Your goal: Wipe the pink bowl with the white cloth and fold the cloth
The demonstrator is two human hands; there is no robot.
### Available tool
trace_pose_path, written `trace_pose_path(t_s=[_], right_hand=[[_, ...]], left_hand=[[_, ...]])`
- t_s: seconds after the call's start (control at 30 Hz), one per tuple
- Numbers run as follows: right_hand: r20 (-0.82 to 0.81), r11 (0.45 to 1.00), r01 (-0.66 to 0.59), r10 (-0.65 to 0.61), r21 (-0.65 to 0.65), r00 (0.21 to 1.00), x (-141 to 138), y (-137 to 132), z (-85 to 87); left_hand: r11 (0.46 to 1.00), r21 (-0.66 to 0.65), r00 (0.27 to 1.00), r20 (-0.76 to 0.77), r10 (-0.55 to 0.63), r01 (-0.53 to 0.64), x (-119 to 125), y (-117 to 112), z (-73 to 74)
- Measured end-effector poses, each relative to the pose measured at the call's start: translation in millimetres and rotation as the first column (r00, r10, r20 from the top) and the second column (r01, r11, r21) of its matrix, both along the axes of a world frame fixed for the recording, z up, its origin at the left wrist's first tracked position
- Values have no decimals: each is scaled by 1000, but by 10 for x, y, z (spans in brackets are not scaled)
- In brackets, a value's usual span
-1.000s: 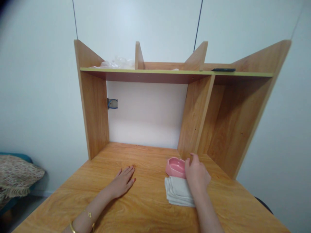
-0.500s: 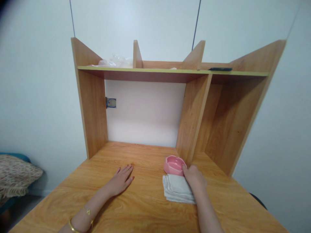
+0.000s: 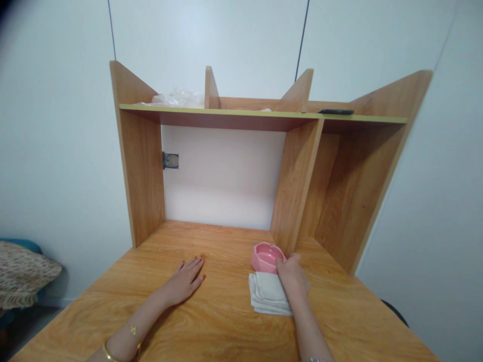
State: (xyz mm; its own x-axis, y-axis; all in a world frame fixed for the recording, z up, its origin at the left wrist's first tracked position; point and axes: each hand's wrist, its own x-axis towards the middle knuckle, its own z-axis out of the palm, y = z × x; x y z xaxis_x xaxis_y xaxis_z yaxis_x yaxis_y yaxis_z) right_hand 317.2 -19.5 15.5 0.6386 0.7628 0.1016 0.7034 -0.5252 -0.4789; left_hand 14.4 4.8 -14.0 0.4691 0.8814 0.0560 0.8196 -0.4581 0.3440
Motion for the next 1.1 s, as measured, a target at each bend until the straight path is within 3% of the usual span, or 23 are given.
trace_pose_path(t_s=[0.17,0.37,0.53,0.67,0.87,1.1], right_hand=[[-22,997,-75,75,-27,997,9,18,20],[63,996,-29,34,-89,997,-150,-45,103],[205,998,-52,55,-20,977,-333,-98,164],[322,984,-168,140,60,936,-564,-101,178],[312,913,-404,371,48,875,-936,-85,101],[214,839,-534,505,108,836,-1034,-112,66]], left_hand=[[1000,-6,1000,-15,2,-2,3,1,12],[1000,-1,1000,3,11,-11,10,-8,20],[995,55,993,82,82,-87,16,23,27],[994,96,961,276,19,-47,37,36,39],[997,8,808,585,-72,83,109,-10,70],[998,-35,774,633,-14,46,125,-16,116]])
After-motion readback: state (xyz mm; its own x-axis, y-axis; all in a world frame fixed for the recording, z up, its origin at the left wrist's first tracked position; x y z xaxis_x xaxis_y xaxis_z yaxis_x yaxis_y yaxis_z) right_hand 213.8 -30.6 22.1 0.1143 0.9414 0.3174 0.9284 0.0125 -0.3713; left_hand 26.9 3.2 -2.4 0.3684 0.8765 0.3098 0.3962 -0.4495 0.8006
